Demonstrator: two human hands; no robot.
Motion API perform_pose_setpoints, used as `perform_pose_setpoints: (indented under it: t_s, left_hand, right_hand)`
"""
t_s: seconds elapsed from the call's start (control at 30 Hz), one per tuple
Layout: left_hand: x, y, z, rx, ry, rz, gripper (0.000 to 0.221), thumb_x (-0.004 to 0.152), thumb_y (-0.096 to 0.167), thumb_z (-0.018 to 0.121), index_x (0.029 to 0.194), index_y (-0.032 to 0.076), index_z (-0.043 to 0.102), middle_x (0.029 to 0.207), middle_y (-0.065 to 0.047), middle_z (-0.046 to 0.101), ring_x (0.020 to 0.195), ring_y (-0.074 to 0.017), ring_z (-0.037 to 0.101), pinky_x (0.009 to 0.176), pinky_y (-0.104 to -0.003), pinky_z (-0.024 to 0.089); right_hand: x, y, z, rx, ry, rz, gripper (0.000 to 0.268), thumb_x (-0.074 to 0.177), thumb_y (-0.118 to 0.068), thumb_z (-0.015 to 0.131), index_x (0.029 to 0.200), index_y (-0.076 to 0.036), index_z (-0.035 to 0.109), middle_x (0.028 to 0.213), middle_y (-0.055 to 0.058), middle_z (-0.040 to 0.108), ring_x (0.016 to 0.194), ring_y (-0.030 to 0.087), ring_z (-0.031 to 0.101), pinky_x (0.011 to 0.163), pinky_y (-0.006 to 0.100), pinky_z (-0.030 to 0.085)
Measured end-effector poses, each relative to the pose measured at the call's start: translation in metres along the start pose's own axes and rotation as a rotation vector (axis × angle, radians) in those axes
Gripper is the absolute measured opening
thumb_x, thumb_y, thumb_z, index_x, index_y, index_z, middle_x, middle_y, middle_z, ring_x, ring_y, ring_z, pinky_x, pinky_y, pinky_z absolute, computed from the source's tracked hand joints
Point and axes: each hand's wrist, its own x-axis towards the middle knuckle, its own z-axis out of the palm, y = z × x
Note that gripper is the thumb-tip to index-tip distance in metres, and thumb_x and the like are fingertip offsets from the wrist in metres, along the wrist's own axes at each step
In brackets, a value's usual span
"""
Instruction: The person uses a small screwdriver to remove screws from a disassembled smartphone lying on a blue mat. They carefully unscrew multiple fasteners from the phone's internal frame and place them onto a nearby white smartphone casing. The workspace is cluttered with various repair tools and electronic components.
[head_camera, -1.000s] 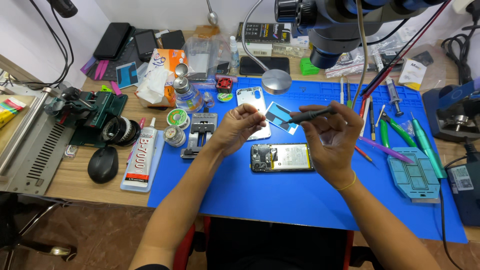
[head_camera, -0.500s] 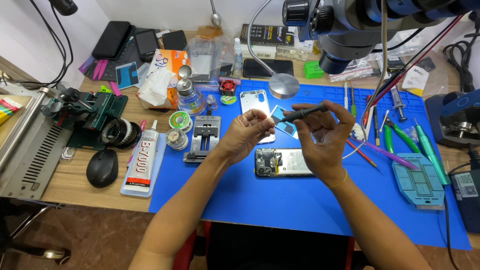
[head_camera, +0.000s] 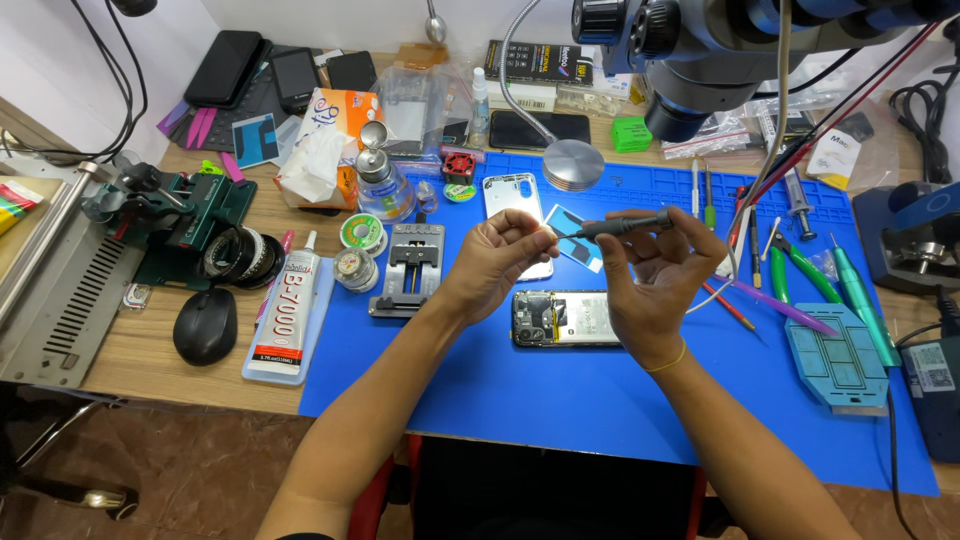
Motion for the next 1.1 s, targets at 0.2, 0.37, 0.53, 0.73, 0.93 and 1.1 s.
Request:
perform_pose_setpoints:
  t_s: [0.2, 0.37, 0.53, 0.73, 0.93, 1.1]
  left_hand:
    - [-0.0015, 0.0029, -0.0009, -0.017, -0.014, -0.026, 0.026, 0.090, -0.001, 0.082, 0.107, 0.001, 0.062, 0.093, -0.018, 0.076, 0.084, -0.0231, 0.078, 0.081, -0.028, 0.065]
    - [-0.0003, 0.0002, -0.0035, -0.034, -0.018, -0.049, 0.026, 0.091, 0.000, 0.081, 0.108, 0.001, 0.062, 0.095, -0.018, 0.076, 0.085, -0.0229, 0.079, 0.081, -0.028, 0.065]
    - [-0.0010, 0.0030, -0.0013, -0.055, -0.014, -0.063, 0.027, 0.091, 0.002, 0.082, 0.109, 0.001, 0.062, 0.095, -0.018, 0.076, 0.086, -0.0226, 0.079, 0.081, -0.026, 0.065]
    - [-0.0002, 0.0003, -0.0036, -0.058, -0.029, -0.053, 0.027, 0.090, 0.000, 0.083, 0.108, 0.001, 0.062, 0.095, -0.019, 0.076, 0.085, -0.0231, 0.079, 0.080, -0.027, 0.066]
    - [-0.0008, -0.0004, -0.0036, -0.049, -0.033, -0.028, 0.026, 0.091, 0.000, 0.082, 0.108, 0.000, 0.063, 0.094, -0.019, 0.076, 0.085, -0.0237, 0.079, 0.079, -0.028, 0.066]
    - [-0.0016, -0.0018, -0.0021, 0.014, -0.037, 0.010, 0.026, 0.089, 0.000, 0.083, 0.107, 0.000, 0.064, 0.094, -0.018, 0.076, 0.084, -0.0229, 0.079, 0.079, -0.028, 0.066]
  right_hand:
    - [-0.0016, 0.0022, 0.0045, 0.013, -0.017, -0.014, 0.064, 0.101, 0.007, 0.065, 0.144, -0.011, 0.021, 0.122, 0.026, 0.063, 0.105, 0.037, 0.075, 0.086, 0.044, 0.068]
    - [-0.0001, -0.0025, 0.0077, 0.007, -0.034, -0.035, 0.063, 0.101, 0.008, 0.064, 0.144, -0.011, 0.020, 0.123, 0.027, 0.063, 0.106, 0.040, 0.075, 0.087, 0.046, 0.067]
    - [-0.0008, -0.0017, 0.0062, 0.010, -0.057, -0.064, 0.064, 0.100, 0.011, 0.062, 0.143, -0.011, 0.020, 0.121, 0.028, 0.063, 0.108, 0.041, 0.074, 0.089, 0.046, 0.066]
    - [-0.0018, 0.0009, 0.0036, 0.008, -0.067, -0.077, 0.063, 0.101, 0.010, 0.062, 0.143, -0.011, 0.020, 0.122, 0.028, 0.063, 0.109, 0.040, 0.074, 0.089, 0.045, 0.066]
    - [-0.0028, 0.0017, 0.0038, 0.011, -0.061, -0.063, 0.063, 0.102, 0.008, 0.062, 0.144, -0.012, 0.020, 0.123, 0.028, 0.062, 0.109, 0.040, 0.074, 0.088, 0.044, 0.067]
    - [-0.0045, 0.0017, 0.0051, -0.023, -0.016, -0.029, 0.064, 0.103, 0.006, 0.066, 0.145, -0.012, 0.022, 0.123, 0.026, 0.062, 0.108, 0.037, 0.074, 0.087, 0.042, 0.067]
